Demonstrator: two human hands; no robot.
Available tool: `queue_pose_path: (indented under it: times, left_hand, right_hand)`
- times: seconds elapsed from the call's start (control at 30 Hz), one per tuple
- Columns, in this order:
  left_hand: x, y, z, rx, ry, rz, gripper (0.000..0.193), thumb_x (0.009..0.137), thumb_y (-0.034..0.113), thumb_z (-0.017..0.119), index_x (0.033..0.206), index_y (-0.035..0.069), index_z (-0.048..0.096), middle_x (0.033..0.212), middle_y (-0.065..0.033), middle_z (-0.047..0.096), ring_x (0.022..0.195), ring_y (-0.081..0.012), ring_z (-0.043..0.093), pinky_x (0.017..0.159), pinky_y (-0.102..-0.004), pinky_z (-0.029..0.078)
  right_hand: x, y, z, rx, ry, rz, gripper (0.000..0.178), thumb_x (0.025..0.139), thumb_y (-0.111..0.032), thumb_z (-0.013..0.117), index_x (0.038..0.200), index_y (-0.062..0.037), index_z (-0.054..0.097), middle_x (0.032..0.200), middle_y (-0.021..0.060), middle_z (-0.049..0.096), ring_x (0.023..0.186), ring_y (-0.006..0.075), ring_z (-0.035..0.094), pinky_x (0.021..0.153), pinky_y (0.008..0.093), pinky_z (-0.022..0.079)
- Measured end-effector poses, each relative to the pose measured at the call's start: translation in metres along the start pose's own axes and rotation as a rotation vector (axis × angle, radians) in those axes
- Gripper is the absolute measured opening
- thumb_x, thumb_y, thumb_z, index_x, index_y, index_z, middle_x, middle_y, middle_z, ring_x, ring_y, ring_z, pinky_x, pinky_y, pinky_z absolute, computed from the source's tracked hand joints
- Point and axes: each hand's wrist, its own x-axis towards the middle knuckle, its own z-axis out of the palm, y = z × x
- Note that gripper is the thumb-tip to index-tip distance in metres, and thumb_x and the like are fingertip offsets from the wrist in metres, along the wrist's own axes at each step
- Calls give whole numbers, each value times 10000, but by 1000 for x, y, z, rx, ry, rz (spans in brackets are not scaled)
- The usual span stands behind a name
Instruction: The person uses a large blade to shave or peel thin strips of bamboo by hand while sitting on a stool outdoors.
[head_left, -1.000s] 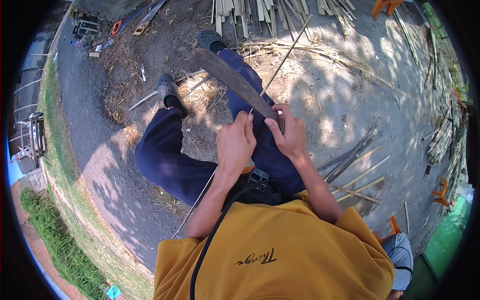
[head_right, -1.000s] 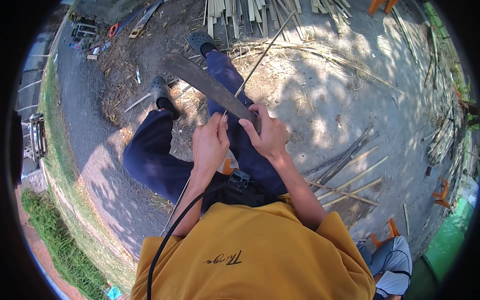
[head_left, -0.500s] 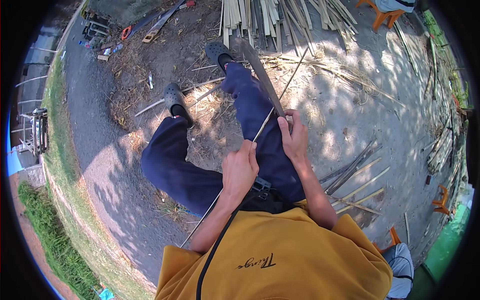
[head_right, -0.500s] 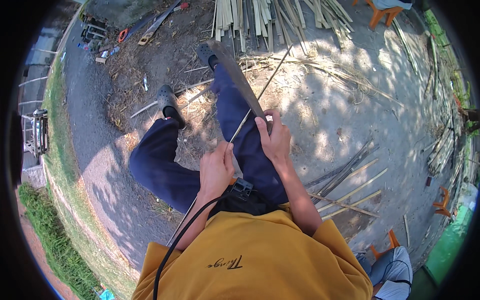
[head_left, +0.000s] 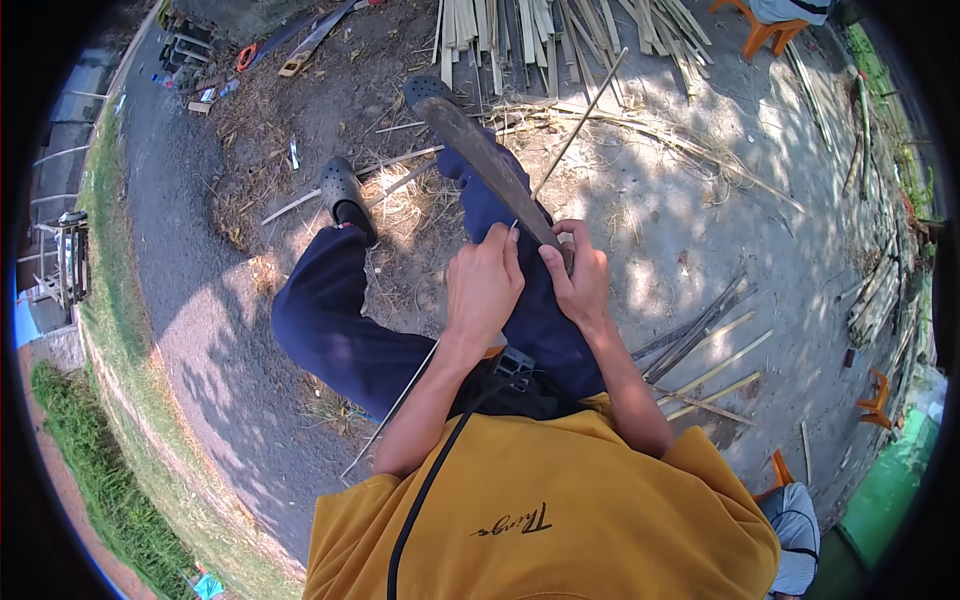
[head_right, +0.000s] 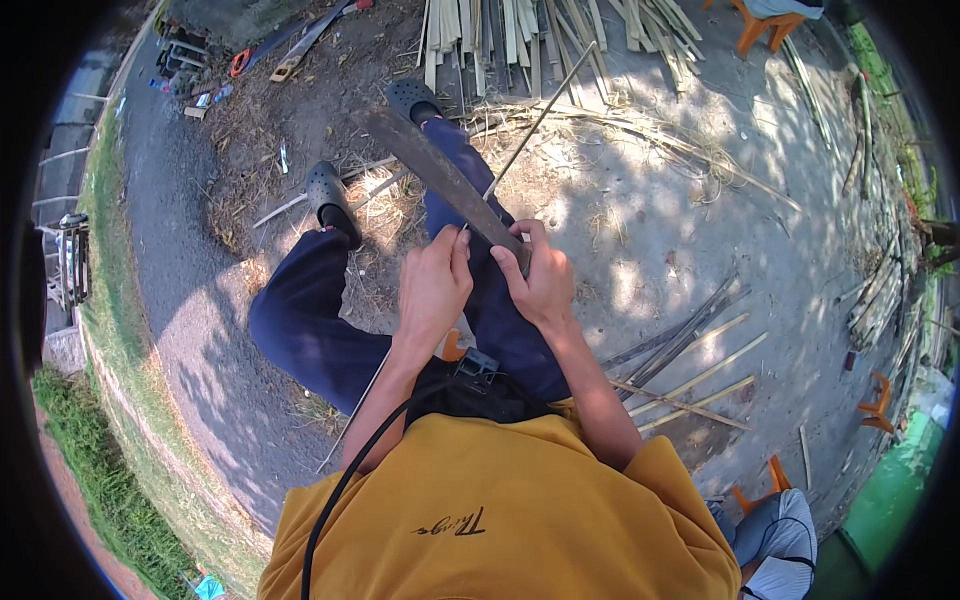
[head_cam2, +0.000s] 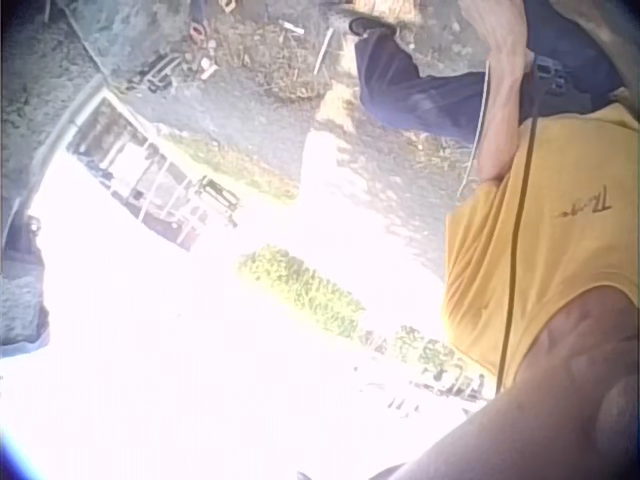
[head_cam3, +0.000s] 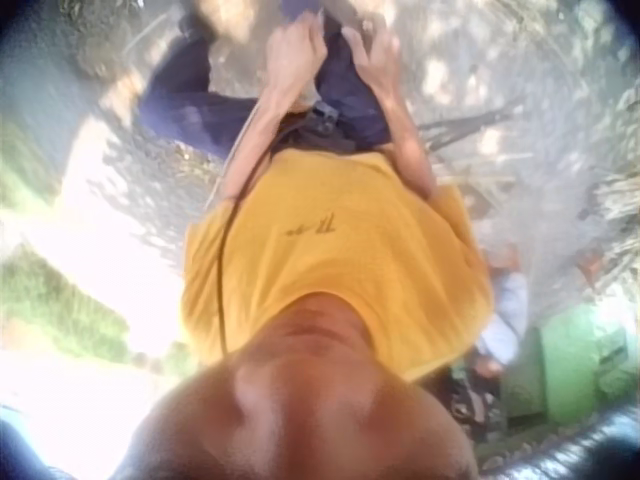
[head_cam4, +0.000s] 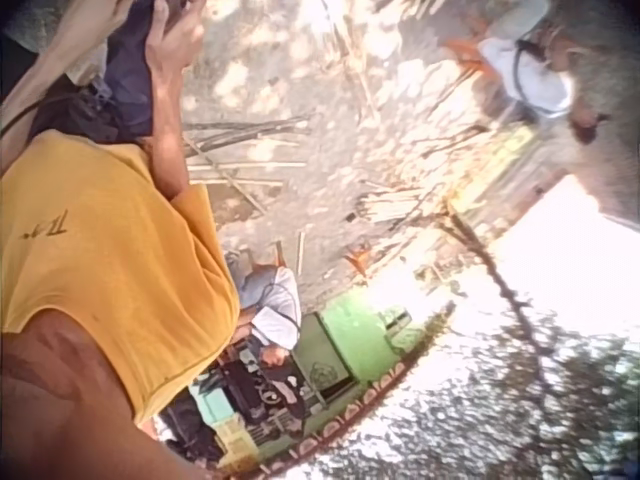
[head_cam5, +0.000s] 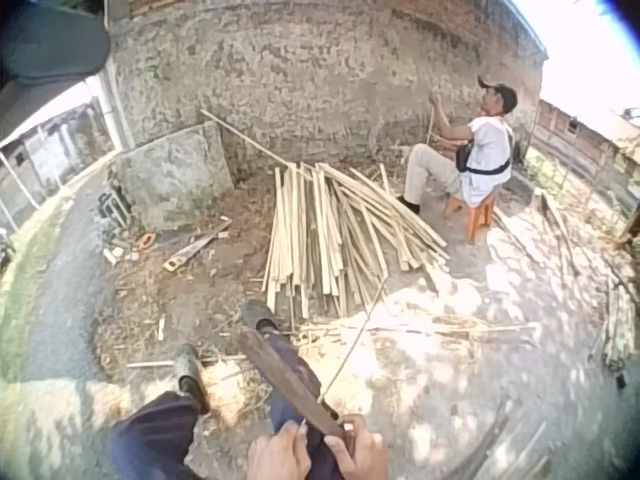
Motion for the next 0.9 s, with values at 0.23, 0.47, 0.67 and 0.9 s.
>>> queue_pose_path:
  times: [0.23, 0.47, 0.67, 0.9]
  left_hand:
    - [2, 1, 7, 135, -80, -122, 216, 1049, 212, 570, 949, 28, 626, 657, -255, 654, 630, -472, 671, 578, -585, 520]
    - [-5, 5, -1, 249, -155, -146, 186, 1054, 213, 556, 987, 43, 589, 679, -232, 673, 622, -453, 681, 550, -574, 520]
    - [-8, 5, -3, 222, -83, -68, 180, 1053, 194, 560, 941, 53, 562, 683, -221, 678, 616, -458, 674, 542, -571, 517]
    - [5, -4, -3, 23, -43, -39, 230, 1058, 178, 537, 916, 17, 619, 682, -241, 649, 642, -431, 681, 596, -525, 517]
  right_hand:
    - [-1, -2, 0, 1, -1, -3, 376, 1015, -409, 657, 1149, -67, 574, 584, 113, 599, 502, 326, 605, 507, 429, 410]
    - [2, -1, 3, 39, 36, 78, 334, 1018, -377, 655, 1136, -71, 590, 559, 111, 588, 509, 316, 623, 505, 419, 418]
    - [1, 0, 3, 19, 11, 0, 348, 1014, -389, 661, 1150, -80, 575, 576, 109, 610, 479, 316, 588, 504, 427, 404]
    - [-3, -5, 0, -67, -54, -23, 408, 989, -447, 673, 1163, -91, 580, 650, 141, 657, 567, 364, 664, 537, 440, 460]
